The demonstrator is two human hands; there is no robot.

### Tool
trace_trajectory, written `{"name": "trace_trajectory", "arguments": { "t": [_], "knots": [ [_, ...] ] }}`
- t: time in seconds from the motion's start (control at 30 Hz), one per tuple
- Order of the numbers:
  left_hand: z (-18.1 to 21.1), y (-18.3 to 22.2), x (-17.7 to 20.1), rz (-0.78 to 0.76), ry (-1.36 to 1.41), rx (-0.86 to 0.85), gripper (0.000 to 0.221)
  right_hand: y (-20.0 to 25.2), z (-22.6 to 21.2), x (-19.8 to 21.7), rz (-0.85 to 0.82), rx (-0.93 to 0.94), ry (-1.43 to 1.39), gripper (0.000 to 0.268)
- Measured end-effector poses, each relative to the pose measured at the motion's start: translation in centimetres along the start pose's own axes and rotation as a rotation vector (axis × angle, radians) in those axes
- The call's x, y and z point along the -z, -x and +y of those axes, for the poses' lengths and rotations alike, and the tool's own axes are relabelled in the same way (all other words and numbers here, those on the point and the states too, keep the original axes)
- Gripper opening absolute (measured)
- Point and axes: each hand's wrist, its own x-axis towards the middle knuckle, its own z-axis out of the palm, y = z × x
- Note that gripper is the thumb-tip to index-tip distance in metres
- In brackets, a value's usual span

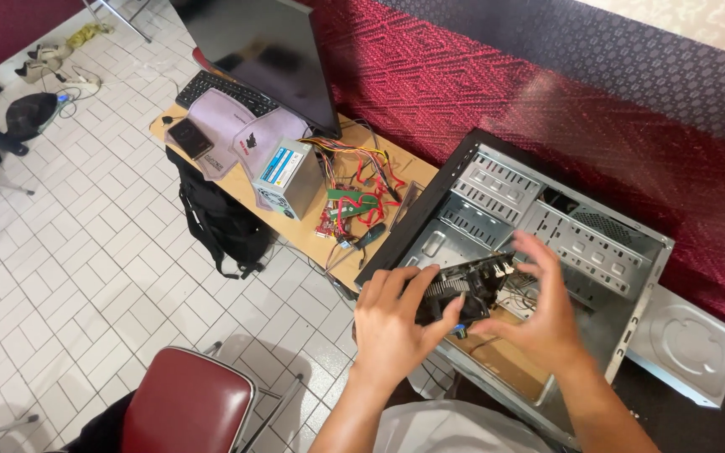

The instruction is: Installing a CPU fan onto a motherboard and inspecting the assembly at a computer repair station.

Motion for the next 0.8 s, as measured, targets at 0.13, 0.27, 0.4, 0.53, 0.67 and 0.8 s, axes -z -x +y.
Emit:
{"name": "trace_trajectory", "arguments": {
  "t": [0.13,0.27,0.4,0.53,0.67,0.8],
  "knots": [
    [-0.4,-0.5,-0.2,0.010,0.004,-0.035,0.045,0.4,4.6,-2.7,-0.091,-0.209,-0.424,0.117],
    [-0.1,-0.8,0.8,-0.072,0.097,-0.035,0.056,-0.3,9.0,-3.7,-0.078,0.019,-0.530,0.106],
    [-0.3,-1.4,0.9,-0.069,0.183,-0.002,0.058,-0.9,8.6,-4.2,-0.072,0.116,-0.625,0.123],
    [-0.6,-1.7,0.5,-0.045,0.270,0.022,0.063,-0.7,11.1,-5.1,-0.019,0.039,-0.699,0.107],
    [-2.0,-1.9,-0.9,-0.044,0.497,0.165,0.057,-1.7,10.9,-5.1,0.011,0.054,-0.738,0.087],
    [-3.8,-2.9,-2.1,-0.041,0.709,0.266,0.040,-3.0,10.3,-5.4,0.087,-0.007,-0.819,0.073]
  ]
}}
